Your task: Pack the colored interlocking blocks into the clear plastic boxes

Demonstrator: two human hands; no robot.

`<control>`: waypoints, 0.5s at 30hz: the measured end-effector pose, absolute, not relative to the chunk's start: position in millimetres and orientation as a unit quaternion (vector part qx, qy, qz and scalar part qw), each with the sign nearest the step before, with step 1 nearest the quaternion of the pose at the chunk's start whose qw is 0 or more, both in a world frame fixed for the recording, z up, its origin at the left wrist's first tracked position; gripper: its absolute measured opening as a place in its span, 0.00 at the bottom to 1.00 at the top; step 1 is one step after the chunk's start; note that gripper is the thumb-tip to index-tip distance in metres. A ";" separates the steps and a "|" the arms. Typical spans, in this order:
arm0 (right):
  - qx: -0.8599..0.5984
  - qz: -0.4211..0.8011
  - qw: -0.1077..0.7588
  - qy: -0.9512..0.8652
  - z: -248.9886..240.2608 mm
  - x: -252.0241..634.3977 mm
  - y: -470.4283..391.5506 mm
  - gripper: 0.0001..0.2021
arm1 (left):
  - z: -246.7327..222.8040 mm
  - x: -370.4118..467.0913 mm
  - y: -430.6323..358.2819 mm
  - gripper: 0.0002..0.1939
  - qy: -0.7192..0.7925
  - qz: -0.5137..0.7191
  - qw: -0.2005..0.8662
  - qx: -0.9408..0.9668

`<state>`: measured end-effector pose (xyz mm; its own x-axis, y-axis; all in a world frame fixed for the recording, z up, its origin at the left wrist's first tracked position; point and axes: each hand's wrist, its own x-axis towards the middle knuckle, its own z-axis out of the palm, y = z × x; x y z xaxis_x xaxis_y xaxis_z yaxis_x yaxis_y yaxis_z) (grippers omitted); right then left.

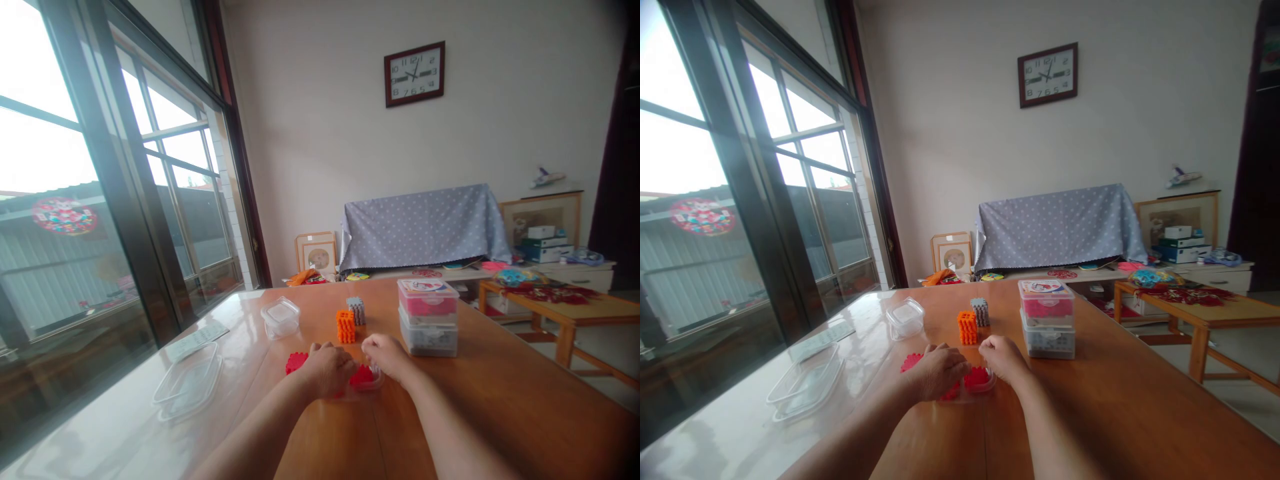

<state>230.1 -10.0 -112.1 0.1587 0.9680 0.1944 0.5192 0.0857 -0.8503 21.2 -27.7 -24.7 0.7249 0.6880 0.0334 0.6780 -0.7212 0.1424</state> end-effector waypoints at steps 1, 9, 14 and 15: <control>-0.624 0.260 0.434 -0.595 -112.6 230.0 -10.2 0.10 | -23.5 20.5 -28.8 0.23 0.369 0.045 0.066 0.926; -0.619 0.268 0.430 -0.600 -109.8 227.6 -13.0 0.10 | -26.4 28.3 -39.4 0.27 0.364 0.018 0.078 0.928; -0.618 0.272 0.430 -0.599 -108.7 228.5 -13.7 0.11 | -29.6 29.4 -38.5 0.32 0.372 0.028 0.069 0.925; -0.618 0.273 0.430 -0.599 -108.7 228.7 -13.8 0.11 | -29.6 28.6 -37.7 0.32 0.373 0.036 0.068 0.925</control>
